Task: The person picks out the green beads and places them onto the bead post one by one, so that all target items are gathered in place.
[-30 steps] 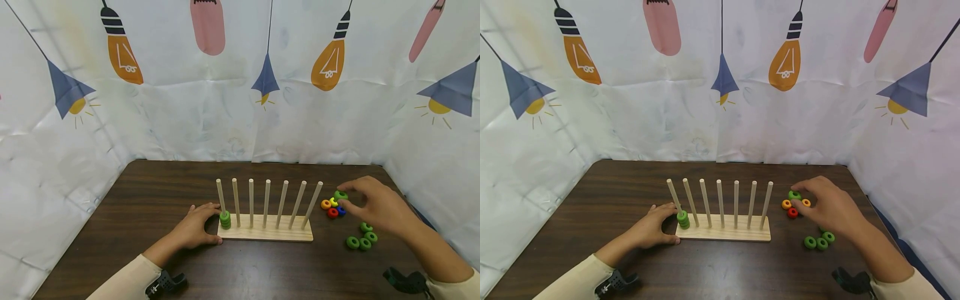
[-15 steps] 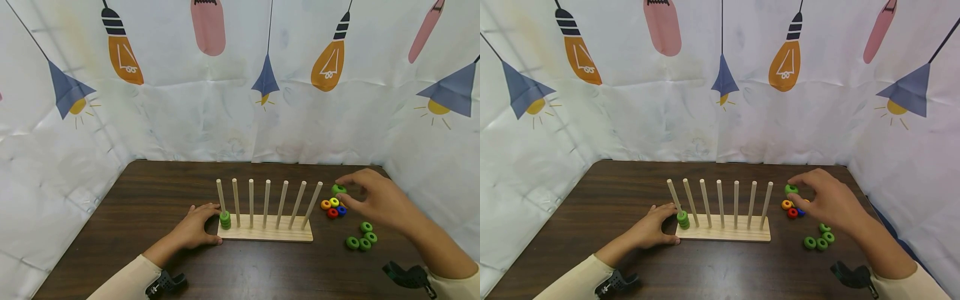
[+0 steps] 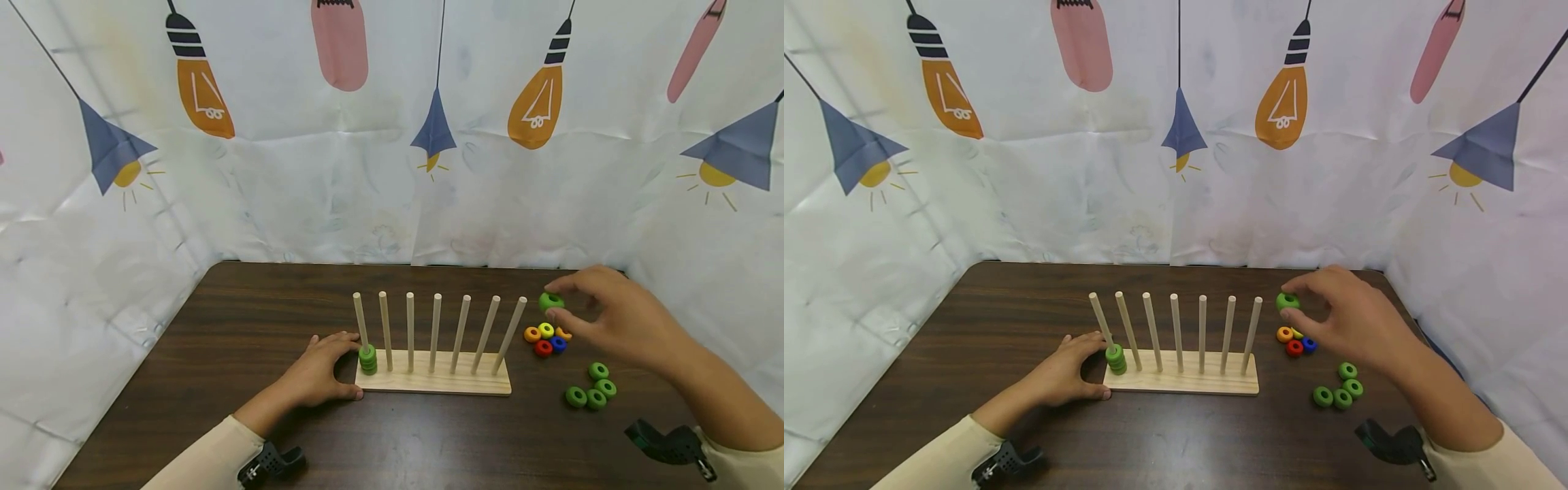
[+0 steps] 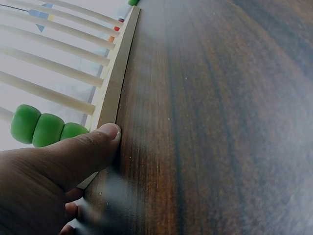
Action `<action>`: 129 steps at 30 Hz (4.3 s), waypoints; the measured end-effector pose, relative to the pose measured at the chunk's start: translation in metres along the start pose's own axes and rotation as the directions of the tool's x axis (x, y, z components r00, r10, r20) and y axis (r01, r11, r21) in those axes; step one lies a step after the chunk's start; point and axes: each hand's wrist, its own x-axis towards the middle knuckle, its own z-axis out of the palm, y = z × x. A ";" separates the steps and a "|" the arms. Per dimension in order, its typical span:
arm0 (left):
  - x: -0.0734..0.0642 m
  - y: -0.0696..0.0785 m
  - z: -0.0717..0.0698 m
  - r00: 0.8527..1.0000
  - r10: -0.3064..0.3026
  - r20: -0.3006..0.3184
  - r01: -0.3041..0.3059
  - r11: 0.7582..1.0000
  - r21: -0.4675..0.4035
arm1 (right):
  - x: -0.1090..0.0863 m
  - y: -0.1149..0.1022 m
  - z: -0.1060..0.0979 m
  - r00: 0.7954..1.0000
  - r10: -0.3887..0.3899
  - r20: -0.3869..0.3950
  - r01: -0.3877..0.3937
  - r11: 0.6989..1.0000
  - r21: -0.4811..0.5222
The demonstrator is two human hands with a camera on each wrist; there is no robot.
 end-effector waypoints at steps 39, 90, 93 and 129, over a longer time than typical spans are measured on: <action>0.000 0.000 -0.001 1.000 0.001 0.008 -0.001 1.000 0.001 | 0.034 -0.023 -0.003 0.981 -0.189 -0.052 0.193 0.977 0.091; 0.000 -0.003 0.001 1.000 -0.006 0.012 0.006 1.000 0.002 | 0.061 -0.059 0.018 0.985 -0.165 0.042 0.156 0.973 0.170; 0.000 -0.003 0.001 1.000 -0.009 0.012 0.009 1.000 0.004 | 0.063 -0.060 0.019 0.984 -0.176 0.039 0.166 0.969 0.182; 0.000 -0.001 0.000 1.000 0.002 0.008 -0.002 1.000 -0.003 | 0.082 -0.074 0.038 0.976 -0.211 0.057 0.191 0.948 0.255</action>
